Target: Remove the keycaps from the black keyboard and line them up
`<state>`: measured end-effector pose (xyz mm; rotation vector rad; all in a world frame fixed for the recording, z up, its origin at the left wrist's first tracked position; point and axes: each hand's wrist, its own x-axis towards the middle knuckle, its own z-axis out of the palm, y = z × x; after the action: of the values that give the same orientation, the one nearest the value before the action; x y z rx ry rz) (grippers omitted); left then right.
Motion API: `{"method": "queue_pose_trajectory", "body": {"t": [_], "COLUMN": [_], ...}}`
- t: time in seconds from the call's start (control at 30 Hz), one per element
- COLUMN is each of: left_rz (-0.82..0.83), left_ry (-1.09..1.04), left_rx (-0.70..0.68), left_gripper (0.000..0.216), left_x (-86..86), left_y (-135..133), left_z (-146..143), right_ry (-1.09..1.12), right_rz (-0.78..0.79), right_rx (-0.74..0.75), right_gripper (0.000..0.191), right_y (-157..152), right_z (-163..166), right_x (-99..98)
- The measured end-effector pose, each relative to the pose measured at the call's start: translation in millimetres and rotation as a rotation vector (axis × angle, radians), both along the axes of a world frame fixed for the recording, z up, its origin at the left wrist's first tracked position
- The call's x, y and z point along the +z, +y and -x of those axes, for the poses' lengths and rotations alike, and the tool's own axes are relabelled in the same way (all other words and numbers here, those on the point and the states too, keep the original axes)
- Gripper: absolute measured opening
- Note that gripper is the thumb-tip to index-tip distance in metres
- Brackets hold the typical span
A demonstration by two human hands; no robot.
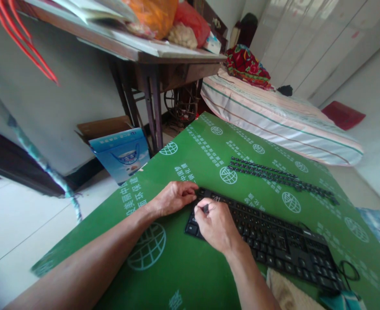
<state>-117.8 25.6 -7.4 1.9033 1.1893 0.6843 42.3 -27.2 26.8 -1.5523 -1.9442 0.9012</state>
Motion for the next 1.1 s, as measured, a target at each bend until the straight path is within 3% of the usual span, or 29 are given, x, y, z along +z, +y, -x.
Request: {"method": "queue_pose_trajectory", "body": {"t": [0.3,0.5,0.7,0.83,1.1], "left_rz": [0.006,-0.036,0.029,0.032,0.041], "left_ry": [-0.019,-0.031,0.032,0.083,0.094], "left_rx": [-0.025,-0.155,-0.282,-0.275,-0.285], "left_gripper": [0.029,0.022,0.017,0.008,0.016], "left_x": [-1.6,8.7,15.0,15.8,18.2], "left_y": [1,-3,-6,-7,-8], "left_z": [1,4,6,4,3], "right_ry": [-0.152,-0.124,-0.116,-0.121,-0.037], "right_rz": [-0.146,-0.180,-0.231,-0.209,0.021], "right_rx": [0.012,-0.048,-0.052,-0.047,0.060], "right_gripper": [0.022,0.015,0.025,0.030,0.009], "right_y": [3,4,3,2,1], "right_z": [-2,-1,4,5,-6], "right_x": [-4.3,-14.1,-15.8,-13.2,-10.1]}}
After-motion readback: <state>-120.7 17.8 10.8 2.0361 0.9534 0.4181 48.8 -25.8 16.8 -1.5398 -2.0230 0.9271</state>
